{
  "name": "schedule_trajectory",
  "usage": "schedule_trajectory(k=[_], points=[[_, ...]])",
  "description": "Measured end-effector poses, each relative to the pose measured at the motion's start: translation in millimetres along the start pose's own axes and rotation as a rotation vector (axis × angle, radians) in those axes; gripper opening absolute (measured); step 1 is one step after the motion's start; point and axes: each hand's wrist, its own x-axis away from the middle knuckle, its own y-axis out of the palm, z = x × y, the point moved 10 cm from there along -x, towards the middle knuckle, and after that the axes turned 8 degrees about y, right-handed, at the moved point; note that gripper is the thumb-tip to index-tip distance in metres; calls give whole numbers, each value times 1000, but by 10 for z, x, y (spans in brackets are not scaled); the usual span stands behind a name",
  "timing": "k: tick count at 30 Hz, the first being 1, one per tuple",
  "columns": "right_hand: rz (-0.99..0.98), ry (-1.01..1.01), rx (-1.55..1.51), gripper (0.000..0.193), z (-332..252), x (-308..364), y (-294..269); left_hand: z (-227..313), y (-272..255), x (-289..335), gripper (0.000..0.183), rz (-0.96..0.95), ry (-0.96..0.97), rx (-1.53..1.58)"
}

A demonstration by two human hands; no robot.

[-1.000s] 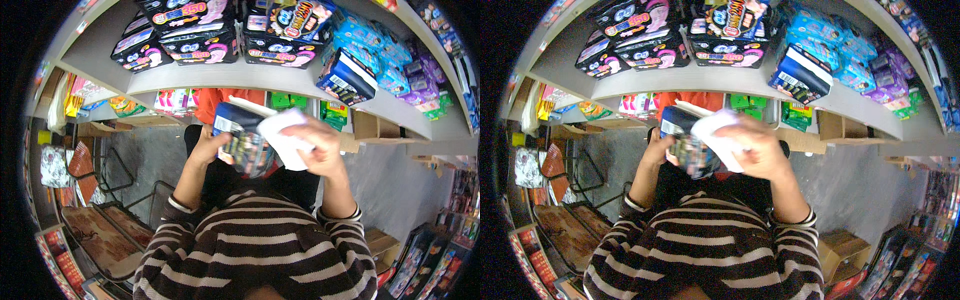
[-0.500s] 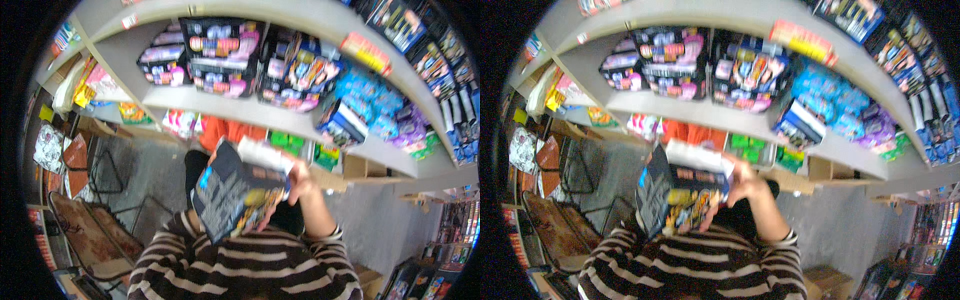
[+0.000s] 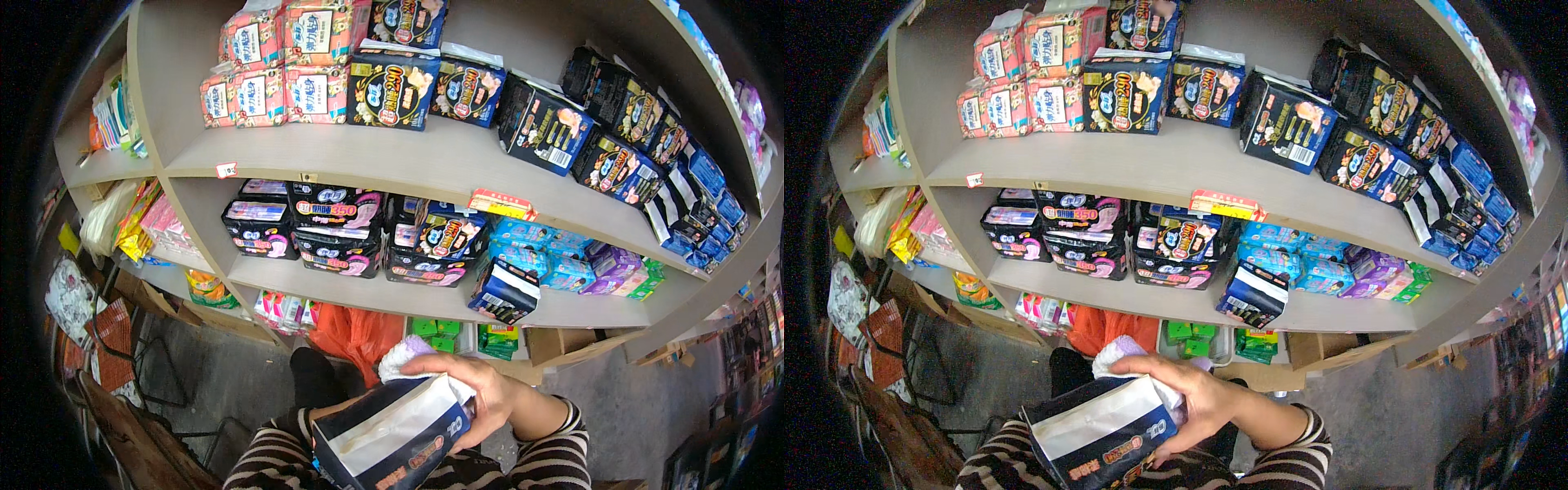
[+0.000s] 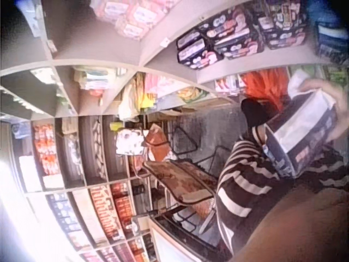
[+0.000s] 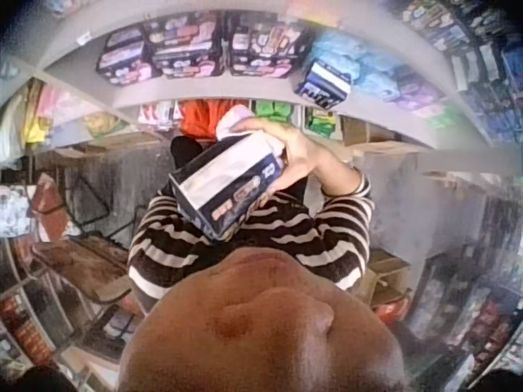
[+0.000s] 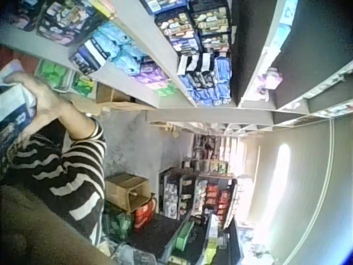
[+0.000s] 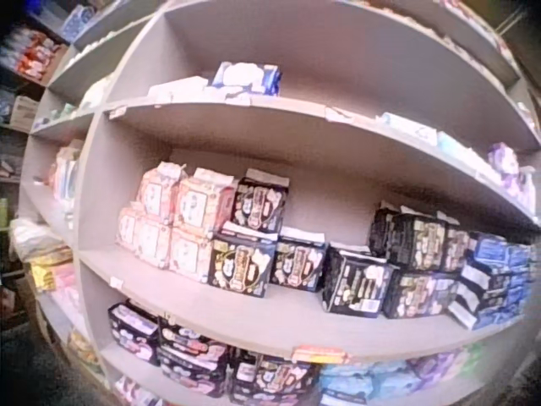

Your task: The person wipes the surfaces of multiple packaged items on a store shelf using a cloth. They pick up each item, wipe it, and place it back on the shelf, repeating this process for several different products.

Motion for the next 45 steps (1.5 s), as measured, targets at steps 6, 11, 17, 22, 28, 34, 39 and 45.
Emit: schedule_trajectory(k=[6, 11, 17, 22, 28, 34, 39, 45], points=[[341, -286, 151, 88, -640, 112, -832, 1458, 877, 125, 48, 90, 525, -674], [827, -276, 392, 83, -1323, 237, -1987, 2258, 2115, 394, 40, -213, 1077, -1291], [893, -56, 407, 69, -939, -352, -2785, 2512, 2762, -123, 48, 33, 1306, -2031], [1171, 10, 818, 53, -985, -55, -2810, 2716, 2692, -997, 60, 149, 979, -2229], [881, 41, 1298, 45, -977, -192, -2287, 2655, 2820, -1334, 52, 142, 963, -2468], [793, 246, 1516, 40, -742, -463, -2483, 2568, 3020, -1482, 41, 58, 1242, -2686], [724, 188, 1636, 23, -610, -635, -2489, 2579, 2949, -1630, 34, 121, 1142, -2926], [626, 346, 1580, 33, -372, -858, -2648, 2600, 2899, -1832, 9, 90, 1083, -3165]])
